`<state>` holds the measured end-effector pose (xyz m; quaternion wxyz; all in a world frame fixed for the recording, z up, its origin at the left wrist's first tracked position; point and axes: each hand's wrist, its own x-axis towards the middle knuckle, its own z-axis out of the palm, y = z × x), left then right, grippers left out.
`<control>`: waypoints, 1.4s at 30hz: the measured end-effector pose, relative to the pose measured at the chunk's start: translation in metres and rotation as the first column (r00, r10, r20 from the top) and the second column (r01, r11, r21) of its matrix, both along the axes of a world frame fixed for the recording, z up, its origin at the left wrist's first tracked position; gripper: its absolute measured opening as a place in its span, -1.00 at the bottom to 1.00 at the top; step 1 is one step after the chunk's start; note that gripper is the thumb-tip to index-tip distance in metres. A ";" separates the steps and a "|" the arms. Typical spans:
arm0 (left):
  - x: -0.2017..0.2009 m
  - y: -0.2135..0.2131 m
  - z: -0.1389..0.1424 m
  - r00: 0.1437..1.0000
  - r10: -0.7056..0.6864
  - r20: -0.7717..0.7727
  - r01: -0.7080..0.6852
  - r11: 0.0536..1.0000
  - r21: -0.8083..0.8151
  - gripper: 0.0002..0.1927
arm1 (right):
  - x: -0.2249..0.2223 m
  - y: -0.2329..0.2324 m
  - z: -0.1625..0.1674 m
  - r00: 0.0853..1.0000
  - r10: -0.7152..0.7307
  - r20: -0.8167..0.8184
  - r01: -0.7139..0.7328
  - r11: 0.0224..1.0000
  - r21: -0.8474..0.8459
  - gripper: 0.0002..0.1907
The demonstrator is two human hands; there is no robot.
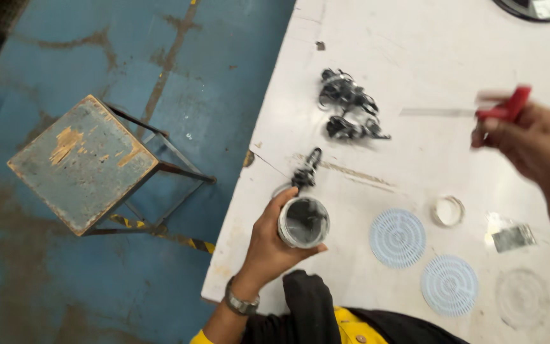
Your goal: The person spreads a gray paste onto a circular perforated disc using a metal scraper, then scrapes excess paste back into a container. They repeat the process on a second disc and stir the paste in the container with a red-handled tool.
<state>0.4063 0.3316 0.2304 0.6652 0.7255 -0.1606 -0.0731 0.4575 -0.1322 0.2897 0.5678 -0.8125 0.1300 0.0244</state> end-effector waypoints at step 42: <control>-0.247 -0.211 0.124 0.725 -0.531 0.438 0.407 0.844 0.349 -0.24 | -0.345 -0.028 0.171 0.246 0.968 -0.060 -0.536 0.084 -0.840 -0.84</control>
